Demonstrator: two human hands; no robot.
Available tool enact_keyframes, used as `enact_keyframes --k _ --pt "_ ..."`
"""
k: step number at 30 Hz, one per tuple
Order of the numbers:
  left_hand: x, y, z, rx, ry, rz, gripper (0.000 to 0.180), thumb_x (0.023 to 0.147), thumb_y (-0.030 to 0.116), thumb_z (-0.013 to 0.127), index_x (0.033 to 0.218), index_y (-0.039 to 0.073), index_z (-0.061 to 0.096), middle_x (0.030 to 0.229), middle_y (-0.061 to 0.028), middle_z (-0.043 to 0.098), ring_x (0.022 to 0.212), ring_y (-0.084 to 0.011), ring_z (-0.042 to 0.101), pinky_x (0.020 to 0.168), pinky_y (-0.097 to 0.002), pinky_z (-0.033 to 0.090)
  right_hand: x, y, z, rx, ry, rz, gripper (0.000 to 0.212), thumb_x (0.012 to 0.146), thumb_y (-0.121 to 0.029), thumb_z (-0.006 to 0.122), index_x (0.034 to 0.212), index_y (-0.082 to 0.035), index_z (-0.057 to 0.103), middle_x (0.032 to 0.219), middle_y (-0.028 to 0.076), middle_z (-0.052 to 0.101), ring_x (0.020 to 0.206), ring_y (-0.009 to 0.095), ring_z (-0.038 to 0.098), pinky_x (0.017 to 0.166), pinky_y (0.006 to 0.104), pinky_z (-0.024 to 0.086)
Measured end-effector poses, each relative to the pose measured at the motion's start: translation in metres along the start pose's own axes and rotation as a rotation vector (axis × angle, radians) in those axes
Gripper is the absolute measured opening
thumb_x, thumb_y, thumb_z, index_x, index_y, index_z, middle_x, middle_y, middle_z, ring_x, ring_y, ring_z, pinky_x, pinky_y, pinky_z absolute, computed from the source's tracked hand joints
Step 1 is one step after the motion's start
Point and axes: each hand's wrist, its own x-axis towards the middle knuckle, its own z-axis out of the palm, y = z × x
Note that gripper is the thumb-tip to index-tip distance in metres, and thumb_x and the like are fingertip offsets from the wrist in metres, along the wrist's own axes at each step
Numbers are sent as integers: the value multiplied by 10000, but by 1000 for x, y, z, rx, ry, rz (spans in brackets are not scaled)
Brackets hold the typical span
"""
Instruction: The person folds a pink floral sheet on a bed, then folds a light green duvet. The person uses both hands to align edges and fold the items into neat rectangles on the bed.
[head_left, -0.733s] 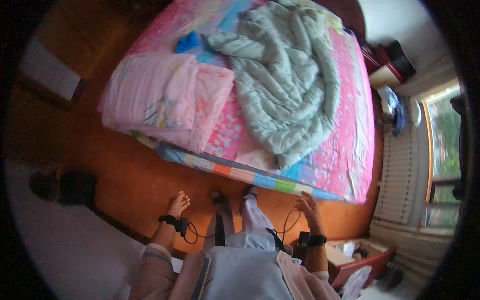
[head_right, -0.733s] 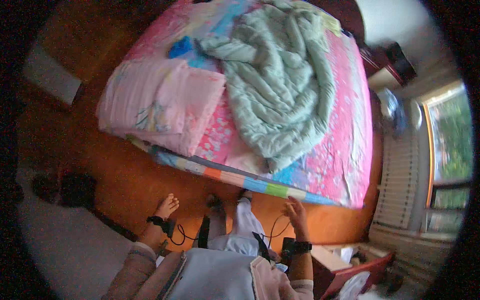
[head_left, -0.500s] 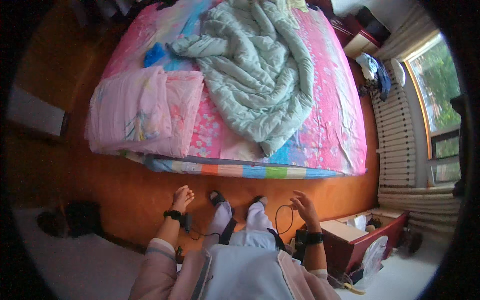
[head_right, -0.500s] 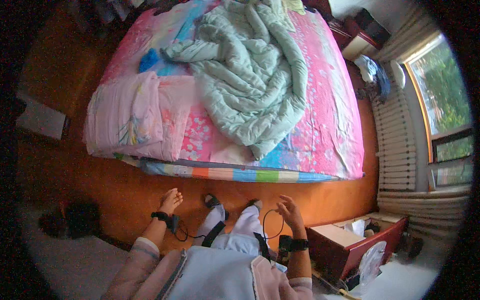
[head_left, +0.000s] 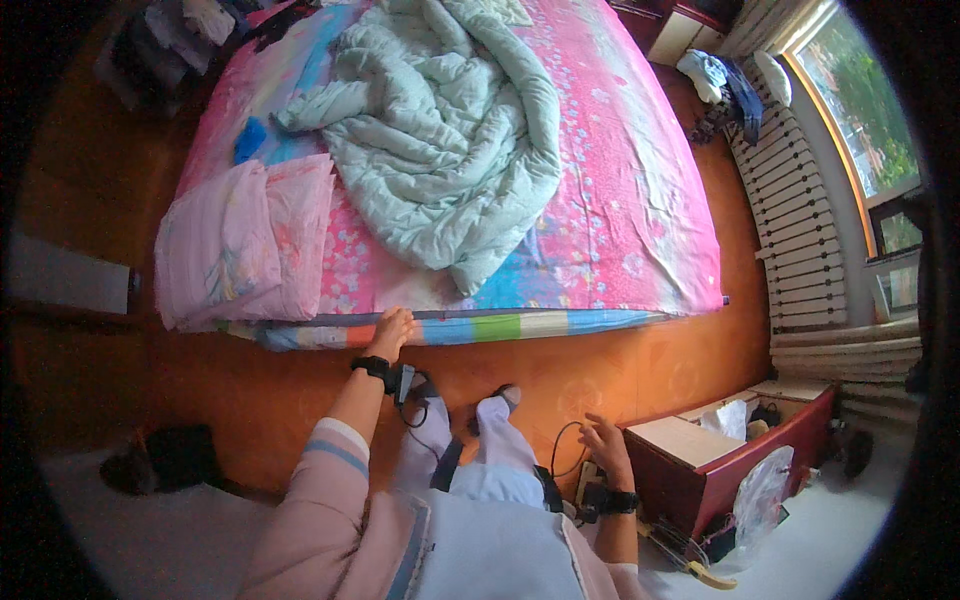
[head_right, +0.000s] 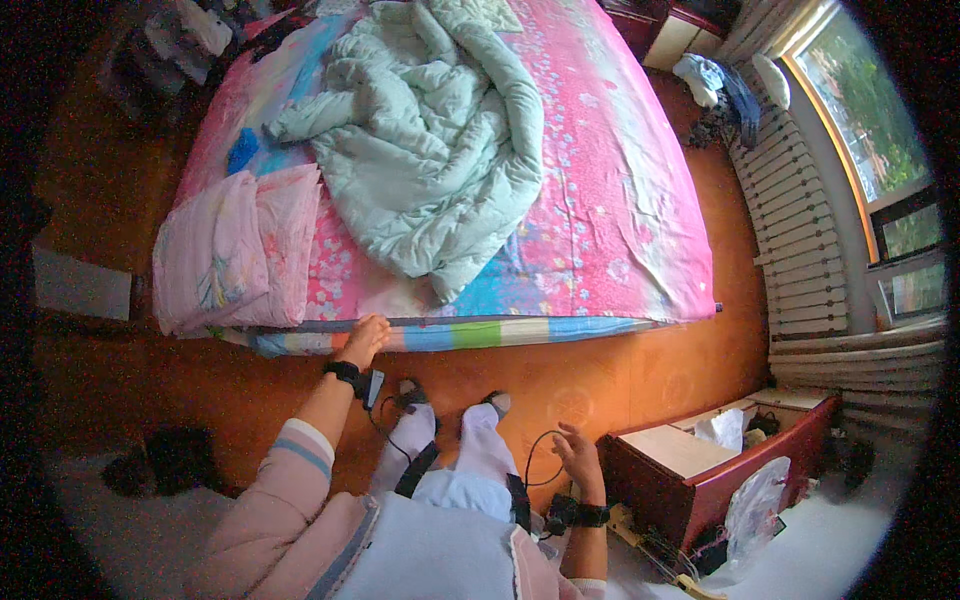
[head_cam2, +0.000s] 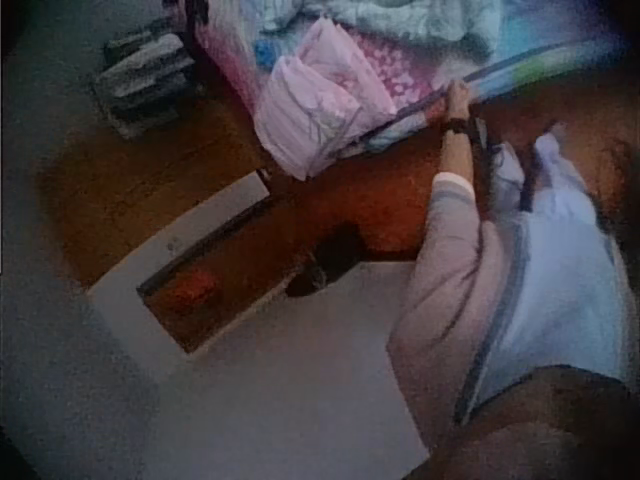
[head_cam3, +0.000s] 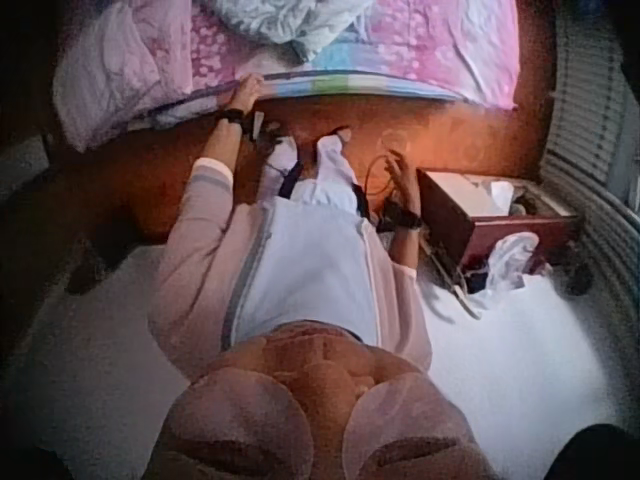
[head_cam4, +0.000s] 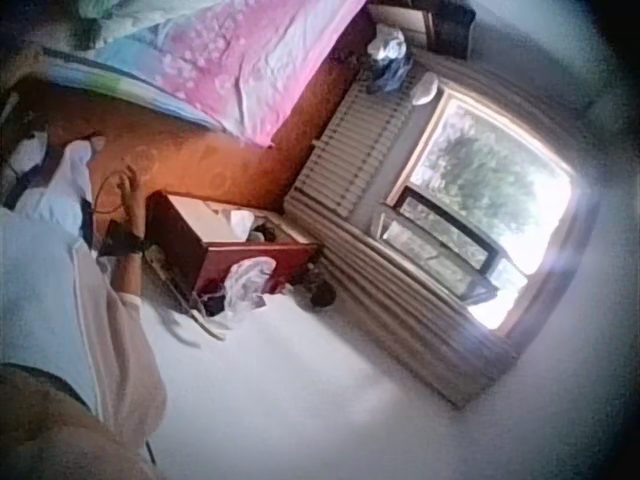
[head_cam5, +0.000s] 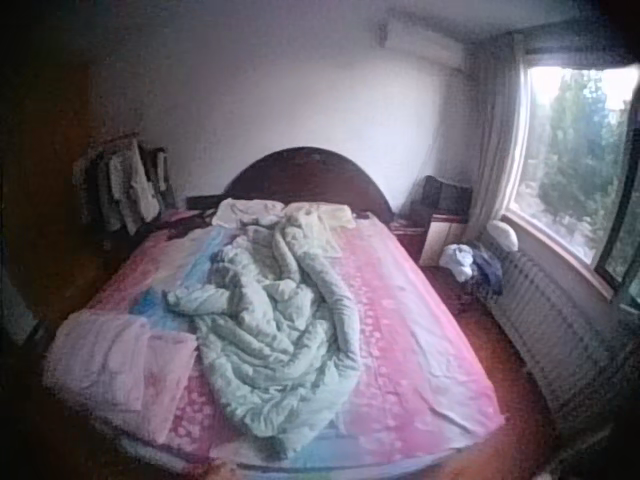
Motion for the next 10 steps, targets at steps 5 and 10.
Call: enact_keyframes --k 5,10 --pt "27 10 21 14 58 16 436 817 347 609 1136 65 515 1141 -120 524 1082 -242 514 927 -357 403 9 38 -34 -10 68 -6 332 898 -139 556 1184 25 518 900 115 651 771 151 626 684 267 497" --pt "82 30 24 27 109 16 615 833 408 580 1338 105 404 1362 -157 405 1283 -264 378 1068 -369 271 20 62 -15 17 78 -58 347 888 -194 609 1204 -63 549 920 130 663 840 181 660 712 330 513"
